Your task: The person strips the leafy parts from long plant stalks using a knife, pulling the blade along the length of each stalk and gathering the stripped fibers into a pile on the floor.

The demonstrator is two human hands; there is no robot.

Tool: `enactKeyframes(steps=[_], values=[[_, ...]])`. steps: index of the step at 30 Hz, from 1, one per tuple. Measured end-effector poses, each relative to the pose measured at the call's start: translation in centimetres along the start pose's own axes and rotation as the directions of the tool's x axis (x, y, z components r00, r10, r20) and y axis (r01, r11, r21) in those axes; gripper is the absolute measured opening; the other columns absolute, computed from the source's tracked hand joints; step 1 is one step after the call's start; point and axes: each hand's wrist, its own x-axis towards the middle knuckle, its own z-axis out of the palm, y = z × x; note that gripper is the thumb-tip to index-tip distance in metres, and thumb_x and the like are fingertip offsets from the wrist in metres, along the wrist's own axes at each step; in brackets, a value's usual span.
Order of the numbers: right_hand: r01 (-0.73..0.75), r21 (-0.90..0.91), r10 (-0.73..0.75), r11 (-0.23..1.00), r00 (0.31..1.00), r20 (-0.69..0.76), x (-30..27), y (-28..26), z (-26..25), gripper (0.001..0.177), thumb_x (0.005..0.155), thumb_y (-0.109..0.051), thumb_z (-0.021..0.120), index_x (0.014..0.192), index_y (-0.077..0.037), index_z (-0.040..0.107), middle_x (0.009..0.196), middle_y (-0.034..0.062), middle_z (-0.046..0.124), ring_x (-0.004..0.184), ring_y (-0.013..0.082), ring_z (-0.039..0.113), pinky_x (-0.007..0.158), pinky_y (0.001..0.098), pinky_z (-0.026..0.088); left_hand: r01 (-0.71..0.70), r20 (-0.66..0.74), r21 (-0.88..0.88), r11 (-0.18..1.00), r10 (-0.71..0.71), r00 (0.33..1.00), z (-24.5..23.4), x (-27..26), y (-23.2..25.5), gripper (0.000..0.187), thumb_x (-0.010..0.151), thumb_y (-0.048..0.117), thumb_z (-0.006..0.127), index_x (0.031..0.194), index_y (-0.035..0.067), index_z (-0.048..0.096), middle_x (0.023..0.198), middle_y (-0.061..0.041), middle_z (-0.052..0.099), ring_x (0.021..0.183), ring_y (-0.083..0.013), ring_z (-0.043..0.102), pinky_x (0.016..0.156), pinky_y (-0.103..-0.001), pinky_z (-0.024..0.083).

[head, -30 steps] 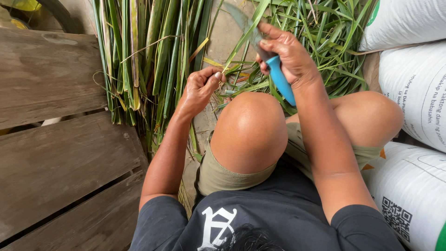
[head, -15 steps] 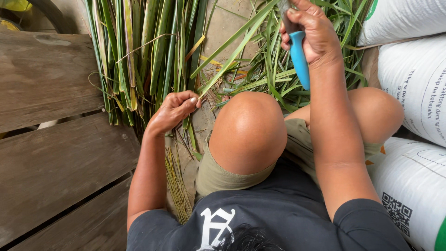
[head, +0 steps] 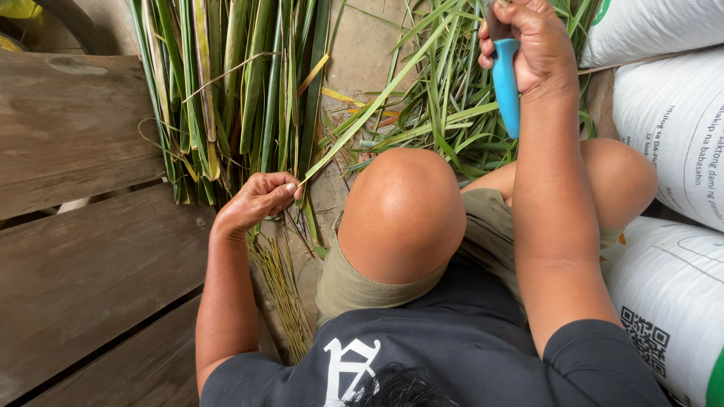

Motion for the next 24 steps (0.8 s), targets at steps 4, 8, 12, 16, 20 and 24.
enactKeyframes(steps=[4, 8, 12, 16, 20, 24], values=[[0.017, 0.030, -0.016, 0.999, 0.998, -0.058, -0.4, -1.1, -0.3, 0.011, 0.097, -0.011, 0.065, 0.086, -0.011, 0.063, 0.080, 0.0073, 0.067, 0.061, 0.0150, 0.060, 0.053, 0.0298, 0.045, 0.044, 0.013, 0.038, 0.998, -0.044, 0.999, -0.5, -0.7, -0.2, 0.029, 0.107, 0.034, 0.055, 0.095, 0.012, 0.069, 0.063, 0.011, 0.039, 0.054, -0.0020, 0.026, 0.051, -0.021, 0.019], [0.098, -0.139, -0.140, 0.985, 0.933, -0.332, 1.5, -0.4, -3.9, 0.004, 0.098, -0.015, 0.067, 0.095, -0.013, 0.065, 0.085, 0.0052, 0.073, 0.064, 0.0109, 0.065, 0.054, 0.0257, 0.050, 0.044, -0.043, 0.050, 0.998, -0.042, 0.998, -0.5, -0.3, -0.7, 0.024, 0.107, 0.030, 0.058, 0.096, 0.013, 0.071, 0.065, 0.009, 0.047, 0.056, -0.0026, 0.035, 0.052, -0.020, 0.026], [0.394, -0.394, -0.510, 0.830, 0.821, -0.254, -3.5, -2.9, 1.9, 0.009, 0.109, -0.016, 0.063, 0.108, -0.007, 0.061, 0.081, 0.0105, 0.066, 0.060, 0.0138, 0.062, 0.049, 0.0266, 0.048, 0.060, -0.212, 0.075, 0.995, -0.042, 0.976, 1.5, 2.4, 1.5, 0.018, 0.108, 0.015, 0.057, 0.099, 0.011, 0.072, 0.068, 0.004, 0.057, 0.055, -0.0037, 0.047, 0.048, -0.017, 0.038], [0.250, -0.271, -0.277, 0.930, 0.958, -0.067, -6.2, -1.7, 6.2, 0.016, 0.113, -0.007, 0.055, 0.129, -0.008, 0.052, 0.095, 0.0102, 0.065, 0.067, 0.0131, 0.064, 0.049, 0.0218, 0.057, -0.055, -0.298, -0.069, 0.996, 0.032, 0.954, 3.5, 6.2, 3.6, 0.017, 0.108, 0.017, 0.058, 0.097, 0.010, 0.069, 0.067, 0.004, 0.051, 0.056, -0.0047, 0.041, 0.049, -0.019, 0.034], [-0.012, -0.279, 0.093, 0.960, 0.955, 0.281, -7.1, 1.1, 10.3, 0.032, 0.101, -0.005, 0.061, 0.132, -0.005, 0.056, 0.098, 0.0142, 0.066, 0.072, 0.0145, 0.068, 0.055, 0.0200, 0.059, -0.252, -0.412, -0.114, 0.961, 0.186, 0.892, 4.4, 8.6, 4.8, 0.012, 0.102, 0.021, 0.067, 0.099, 0.010, 0.072, 0.073, 0.004, 0.057, 0.059, -0.0014, 0.045, 0.046, -0.015, 0.037], [-0.134, -0.333, 0.261, 0.933, 0.891, 0.373, -6.7, 3.4, 12.8, 0.059, 0.098, -0.008, 0.062, 0.155, -0.014, 0.050, 0.107, 0.0097, 0.069, 0.069, 0.0103, 0.065, 0.055, 0.0185, 0.056, -0.399, -0.490, -0.197, 0.895, 0.263, 0.831, 5.5, 10.5, 4.8, 0.013, 0.100, 0.023, 0.069, 0.097, 0.011, 0.072, 0.070, 0.005, 0.054, 0.057, -0.0015, 0.039, 0.045, -0.017, 0.029]])
